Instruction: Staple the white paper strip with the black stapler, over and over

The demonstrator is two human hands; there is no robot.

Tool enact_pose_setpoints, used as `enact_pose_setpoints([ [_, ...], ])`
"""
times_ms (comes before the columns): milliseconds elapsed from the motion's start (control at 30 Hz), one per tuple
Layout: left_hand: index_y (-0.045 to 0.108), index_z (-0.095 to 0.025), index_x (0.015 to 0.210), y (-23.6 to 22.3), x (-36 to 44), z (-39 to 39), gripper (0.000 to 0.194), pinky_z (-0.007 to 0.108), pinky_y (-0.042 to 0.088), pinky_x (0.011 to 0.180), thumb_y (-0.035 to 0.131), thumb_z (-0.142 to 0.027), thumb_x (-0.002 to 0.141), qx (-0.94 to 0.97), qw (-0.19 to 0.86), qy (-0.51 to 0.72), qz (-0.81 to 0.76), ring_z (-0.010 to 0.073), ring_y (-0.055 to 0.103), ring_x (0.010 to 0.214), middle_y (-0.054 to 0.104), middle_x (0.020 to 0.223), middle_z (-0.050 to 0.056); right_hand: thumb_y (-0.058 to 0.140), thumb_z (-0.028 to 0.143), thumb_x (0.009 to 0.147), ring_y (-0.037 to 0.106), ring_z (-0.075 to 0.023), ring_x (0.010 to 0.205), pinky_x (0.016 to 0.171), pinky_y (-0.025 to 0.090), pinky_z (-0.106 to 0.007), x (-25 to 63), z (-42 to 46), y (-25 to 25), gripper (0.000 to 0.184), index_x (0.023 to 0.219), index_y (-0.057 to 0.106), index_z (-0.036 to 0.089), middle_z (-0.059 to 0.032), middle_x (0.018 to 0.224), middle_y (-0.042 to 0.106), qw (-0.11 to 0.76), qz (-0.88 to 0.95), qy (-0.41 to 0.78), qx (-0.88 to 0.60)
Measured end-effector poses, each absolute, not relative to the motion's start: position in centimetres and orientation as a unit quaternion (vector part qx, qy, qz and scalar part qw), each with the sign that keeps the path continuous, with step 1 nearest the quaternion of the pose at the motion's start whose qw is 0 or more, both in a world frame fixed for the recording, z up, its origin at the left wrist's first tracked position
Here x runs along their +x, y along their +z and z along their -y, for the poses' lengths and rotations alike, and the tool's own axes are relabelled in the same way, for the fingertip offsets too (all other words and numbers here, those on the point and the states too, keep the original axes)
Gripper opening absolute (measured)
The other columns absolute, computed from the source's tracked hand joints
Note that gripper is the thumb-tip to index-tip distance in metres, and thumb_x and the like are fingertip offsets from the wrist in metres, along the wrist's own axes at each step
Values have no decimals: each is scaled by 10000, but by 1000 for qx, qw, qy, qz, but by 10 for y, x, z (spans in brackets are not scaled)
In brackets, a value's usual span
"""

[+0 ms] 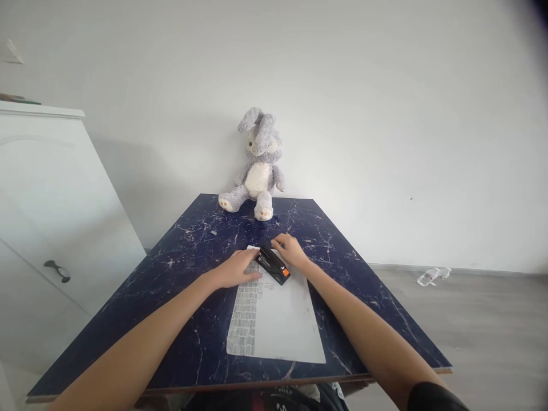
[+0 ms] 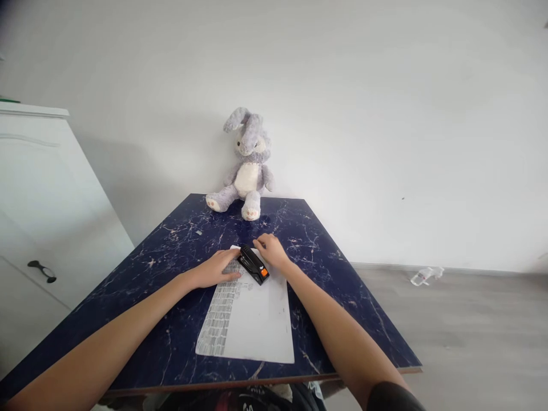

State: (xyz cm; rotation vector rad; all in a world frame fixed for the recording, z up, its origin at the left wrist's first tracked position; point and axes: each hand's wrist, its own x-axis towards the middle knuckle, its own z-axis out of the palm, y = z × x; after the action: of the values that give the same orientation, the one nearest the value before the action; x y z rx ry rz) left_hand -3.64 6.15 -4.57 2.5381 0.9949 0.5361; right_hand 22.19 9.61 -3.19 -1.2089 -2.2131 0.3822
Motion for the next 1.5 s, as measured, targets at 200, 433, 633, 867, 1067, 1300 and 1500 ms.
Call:
enact_pose_setpoints([
  [200, 487, -258, 1476, -45, -34, -60, 719, 475, 374, 1110, 630, -654, 894, 906, 136, 160, -369, 352, 497, 1364, 539, 1491, 127, 785, 488, 790, 655, -200, 851, 761, 499, -295, 248, -54, 0, 433, 1108, 682, 213, -47, 1029, 721, 186, 893, 217, -349],
  [433, 543, -265, 1387, -38, -35, -55, 648, 459, 413, 1043, 634, -663, 883, 899, 124, 146, -394, 349, 529, 1298, 582, 1406, 117, 665, 190, 794, 685, -226, 892, 848, 504, -336, 249, -53, -1, 326, 1112, 731, 226, -45, 989, 754, 207, 897, 165, -356],
  [633, 437, -273, 1535, -38, -44, -62, 796, 499, 275, 1181, 582, -721, 893, 904, 137, 114, -389, 364, 358, 1479, 397, 1613, 126, 630, 407, 921, 687, -221, 1013, 912, 529, -350, 274, -68, -3, 364, 1212, 733, 216, -58, 1132, 754, 206, 829, 428, -295],
  [867, 130, -317, 1659, -43, -60, -76, 918, 465, 37, 1268, 498, -740, 932, 916, 188, 38, -352, 336, 57, 1588, 39, 1724, 43, 755, 379, 842, 683, -245, 1054, 1003, 502, -401, 287, -81, -25, 446, 1237, 734, 174, -103, 1217, 739, 205, 685, 639, -283],
  [1067, 97, -352, 1654, -46, -59, -78, 910, 471, 25, 1272, 505, -732, 934, 917, 197, 46, -344, 333, 44, 1587, 18, 1718, 13, 779, 321, 793, 684, -225, 1000, 907, 530, -362, 286, -88, -28, 427, 1195, 759, 177, -92, 1200, 748, 197, 659, 660, -302],
  [1300, 141, -340, 1653, -40, -57, -74, 919, 476, 18, 1273, 544, -719, 920, 906, 224, 44, -358, 330, 9, 1589, 28, 1721, 10, 793, 297, 757, 681, -200, 917, 787, 533, -324, 284, -93, -28, 431, 1170, 766, 176, -83, 1153, 758, 192, 654, 654, -327],
  [1500, 250, -326, 1637, -40, -55, -74, 918, 482, 61, 1278, 615, -702, 883, 893, 244, 60, -373, 336, 41, 1589, 95, 1721, 18, 777, 358, 787, 681, -207, 945, 798, 535, -328, 286, -90, -27, 463, 1217, 746, 188, -88, 1167, 752, 189, 687, 625, -320],
])
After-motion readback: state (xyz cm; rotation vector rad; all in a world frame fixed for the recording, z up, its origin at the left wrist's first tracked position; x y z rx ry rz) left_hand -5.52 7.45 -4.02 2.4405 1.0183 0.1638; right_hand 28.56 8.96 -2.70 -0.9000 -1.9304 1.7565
